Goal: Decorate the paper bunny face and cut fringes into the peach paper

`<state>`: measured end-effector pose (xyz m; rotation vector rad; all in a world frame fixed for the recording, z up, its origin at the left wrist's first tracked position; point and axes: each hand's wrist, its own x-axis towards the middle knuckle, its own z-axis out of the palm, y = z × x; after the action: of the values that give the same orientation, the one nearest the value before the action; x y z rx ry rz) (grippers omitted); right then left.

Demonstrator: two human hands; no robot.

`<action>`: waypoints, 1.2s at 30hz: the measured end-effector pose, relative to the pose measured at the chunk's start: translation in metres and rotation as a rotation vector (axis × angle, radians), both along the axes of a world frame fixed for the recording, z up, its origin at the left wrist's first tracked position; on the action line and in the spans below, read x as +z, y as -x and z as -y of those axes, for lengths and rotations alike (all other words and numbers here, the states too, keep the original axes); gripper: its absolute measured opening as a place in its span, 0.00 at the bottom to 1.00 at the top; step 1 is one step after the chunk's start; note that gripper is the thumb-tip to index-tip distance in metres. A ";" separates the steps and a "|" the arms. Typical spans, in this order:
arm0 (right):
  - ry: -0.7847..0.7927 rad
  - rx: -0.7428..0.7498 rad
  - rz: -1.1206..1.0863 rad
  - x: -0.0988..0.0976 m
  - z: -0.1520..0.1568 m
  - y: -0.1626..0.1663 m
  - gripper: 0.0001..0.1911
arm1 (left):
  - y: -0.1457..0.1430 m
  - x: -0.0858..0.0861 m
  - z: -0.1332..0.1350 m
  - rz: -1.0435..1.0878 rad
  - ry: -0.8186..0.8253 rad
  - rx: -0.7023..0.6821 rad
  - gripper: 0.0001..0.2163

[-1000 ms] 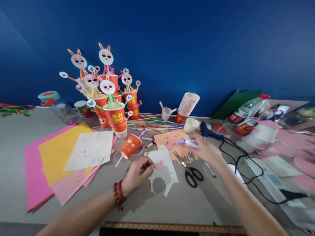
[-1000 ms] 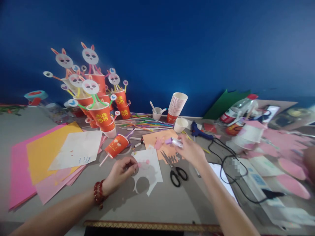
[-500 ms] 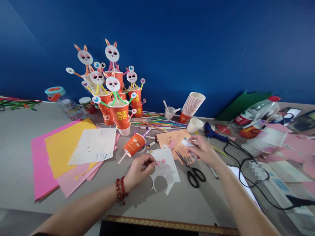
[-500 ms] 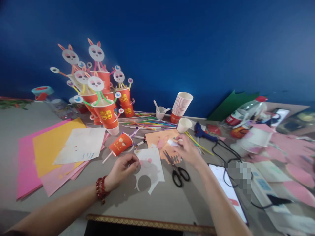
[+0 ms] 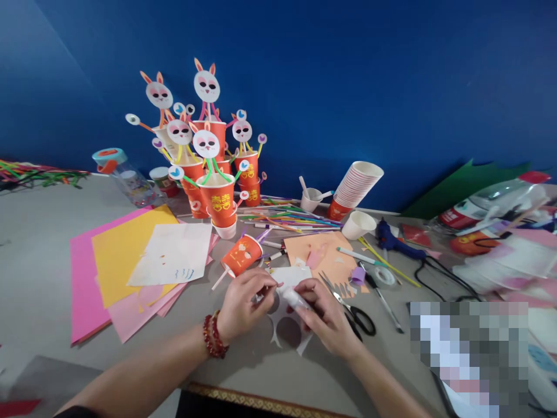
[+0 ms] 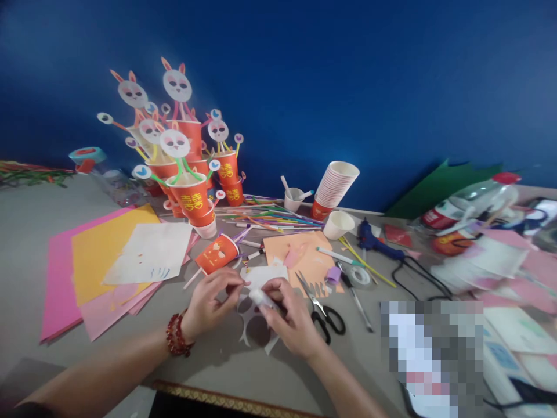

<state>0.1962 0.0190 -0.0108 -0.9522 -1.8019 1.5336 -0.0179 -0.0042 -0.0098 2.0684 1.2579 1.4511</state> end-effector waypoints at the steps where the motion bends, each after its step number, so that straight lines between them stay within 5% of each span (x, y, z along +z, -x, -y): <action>1: -0.014 0.004 0.002 -0.001 0.000 0.000 0.09 | 0.000 0.001 0.000 -0.024 -0.038 -0.006 0.06; 11: -0.034 0.031 -0.025 -0.005 0.000 0.000 0.11 | 0.000 0.010 0.002 -0.280 -0.241 -0.026 0.08; 20: 0.003 0.034 -0.098 -0.004 0.001 -0.002 0.12 | 0.002 0.011 0.013 -0.305 -0.194 -0.051 0.19; 36: -0.312 -0.049 0.070 -0.005 -0.001 -0.005 0.12 | -0.002 0.015 0.011 -0.341 -0.166 -0.069 0.19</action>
<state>0.2016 0.0203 -0.0153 -0.8978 -1.9792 1.1568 -0.0161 -0.0155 0.0050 2.5276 1.2014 1.2457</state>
